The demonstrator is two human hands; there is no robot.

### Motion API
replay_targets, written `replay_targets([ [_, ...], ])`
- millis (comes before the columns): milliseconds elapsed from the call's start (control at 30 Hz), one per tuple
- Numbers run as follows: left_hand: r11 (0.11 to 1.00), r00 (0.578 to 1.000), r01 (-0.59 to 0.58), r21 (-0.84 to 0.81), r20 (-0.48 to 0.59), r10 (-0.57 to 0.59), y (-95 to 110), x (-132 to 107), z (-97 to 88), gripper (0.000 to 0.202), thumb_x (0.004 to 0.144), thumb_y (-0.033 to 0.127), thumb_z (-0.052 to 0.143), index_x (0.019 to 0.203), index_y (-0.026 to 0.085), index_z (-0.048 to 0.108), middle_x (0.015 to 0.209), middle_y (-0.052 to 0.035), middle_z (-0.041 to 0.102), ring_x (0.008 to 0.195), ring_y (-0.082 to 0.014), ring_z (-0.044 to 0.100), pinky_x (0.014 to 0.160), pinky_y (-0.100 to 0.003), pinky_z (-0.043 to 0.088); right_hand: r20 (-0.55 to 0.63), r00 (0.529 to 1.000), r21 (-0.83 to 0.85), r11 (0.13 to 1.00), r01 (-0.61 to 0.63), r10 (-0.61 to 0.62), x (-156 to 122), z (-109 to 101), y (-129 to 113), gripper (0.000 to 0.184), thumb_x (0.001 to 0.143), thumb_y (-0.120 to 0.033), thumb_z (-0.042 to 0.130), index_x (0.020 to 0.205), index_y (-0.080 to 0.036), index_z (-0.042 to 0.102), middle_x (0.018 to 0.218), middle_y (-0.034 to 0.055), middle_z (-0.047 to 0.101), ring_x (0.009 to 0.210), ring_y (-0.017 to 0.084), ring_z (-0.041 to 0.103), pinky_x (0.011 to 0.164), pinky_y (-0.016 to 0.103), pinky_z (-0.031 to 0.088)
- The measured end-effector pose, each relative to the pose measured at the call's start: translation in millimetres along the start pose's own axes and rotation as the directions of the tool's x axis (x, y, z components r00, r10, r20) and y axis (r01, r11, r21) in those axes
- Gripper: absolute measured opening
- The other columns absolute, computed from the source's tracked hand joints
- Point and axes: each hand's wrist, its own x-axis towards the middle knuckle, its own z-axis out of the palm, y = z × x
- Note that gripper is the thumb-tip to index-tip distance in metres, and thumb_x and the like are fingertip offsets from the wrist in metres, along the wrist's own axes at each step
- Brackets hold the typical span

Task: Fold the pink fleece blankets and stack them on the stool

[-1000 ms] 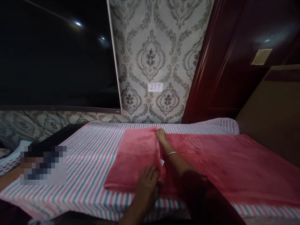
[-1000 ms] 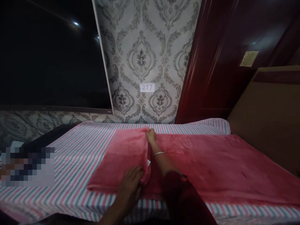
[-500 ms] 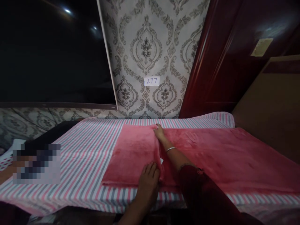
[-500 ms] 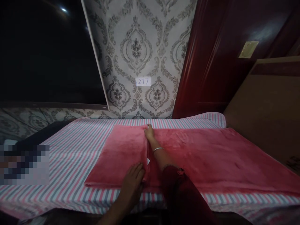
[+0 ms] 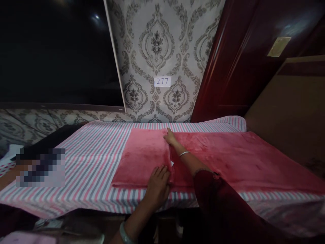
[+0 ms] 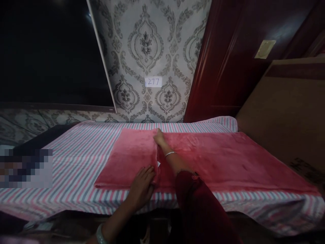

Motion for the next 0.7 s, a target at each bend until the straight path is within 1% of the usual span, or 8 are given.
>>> replay_targets([
  [100,0.974,0.999,0.042,-0.223,0.024,-0.037,-2,8,-27.2,0.041,0.085,0.02,0.052,0.125,0.02,0.062,0.129,-0.0108,0.068,0.122,-0.0243,0.062,0.11,-0.049,0.046,-0.007,0.999,-0.064,0.997,0.04,-0.041,-11,-8,-16,0.072,0.089,-0.026,0.059,0.154,-0.009,0.032,0.153,0.0213,0.043,0.14,0.029,0.042,0.114,0.038,0.035],
  [167,0.962,0.994,0.113,-0.248,0.032,-0.109,-14,19,-47.2,0.039,0.094,0.023,0.041,0.127,0.021,0.062,0.128,-0.0096,0.068,0.121,-0.0209,0.062,0.109,-0.045,0.046,0.008,0.995,-0.116,0.988,0.1,-0.1,-22,-8,-29,0.074,0.091,-0.035,0.059,0.156,-0.013,0.03,0.162,0.017,0.029,0.149,0.028,0.026,0.12,0.041,0.024],
  [233,0.966,0.972,0.236,-0.104,0.046,-0.232,-32,32,-63.8,0.044,0.097,0.024,0.034,0.132,0.017,0.059,0.134,-0.0124,0.064,0.128,-0.0224,0.057,0.112,-0.047,0.042,0.051,0.987,-0.208,0.965,0.161,-0.154,-36,-4,-38,0.076,0.094,-0.046,0.054,0.158,-0.016,0.026,0.166,0.0148,0.019,0.153,0.029,0.014,0.121,0.047,0.017],
  [300,0.935,0.935,0.329,0.134,0.093,-0.343,-54,41,-73.3,0.049,0.096,0.028,0.039,0.141,0.014,0.052,0.146,-0.0169,0.053,0.14,-0.028,0.046,0.117,-0.054,0.032,0.112,0.978,-0.313,0.927,0.205,-0.179,-52,4,-41,0.076,0.097,-0.055,0.046,0.159,-0.017,0.024,0.166,0.0153,0.015,0.153,0.031,0.009,0.121,0.052,0.013],
  [367,0.876,0.89,0.346,0.337,0.178,-0.42,-73,41,-74.4,0.057,0.094,0.034,0.047,0.147,0.013,0.046,0.155,-0.0194,0.04,0.147,-0.0341,0.032,0.119,-0.061,0.023,0.152,0.974,-0.38,0.899,0.216,-0.17,-68,14,-35,0.078,0.097,-0.06,0.04,0.159,-0.015,0.025,0.165,0.0172,0.016,0.153,0.031,0.01,0.12,0.054,0.013],
  [467,0.827,0.844,0.307,0.471,0.265,-0.465,-88,29,-65.5,0.061,0.095,0.041,0.047,0.15,0.016,0.042,0.16,-0.0194,0.03,0.15,-0.0367,0.022,0.118,-0.065,0.018,0.138,0.975,-0.416,0.883,0.218,-0.176,-84,26,-20,0.079,0.097,-0.063,0.038,0.158,-0.013,0.027,0.165,0.0189,0.018,0.153,0.032,0.012,0.12,0.054,0.013],
  [600,0.825,0.827,0.31,0.473,0.295,-0.479,-91,17,-61.0,0.062,0.097,0.043,0.044,0.152,0.017,0.038,0.162,-0.0182,0.025,0.152,-0.0358,0.019,0.118,-0.065,0.017,0.128,0.975,-0.405,0.888,0.218,-0.181,-88,28,-11,0.08,0.097,-0.062,0.04,0.158,-0.012,0.026,0.165,0.0179,0.016,0.153,0.031,0.012,0.12,0.054,0.012],
  [700,0.847,0.817,0.337,0.412,0.319,-0.48,-97,26,-74.0,0.055,0.096,0.041,0.047,0.146,0.017,0.048,0.157,-0.0178,0.038,0.147,-0.0342,0.033,0.116,-0.059,0.029,0.174,0.972,-0.378,0.901,0.211,-0.155,-81,20,-18,0.076,0.097,-0.06,0.042,0.156,-0.013,0.031,0.164,0.0189,0.02,0.152,0.033,0.016,0.118,0.059,0.015],
])
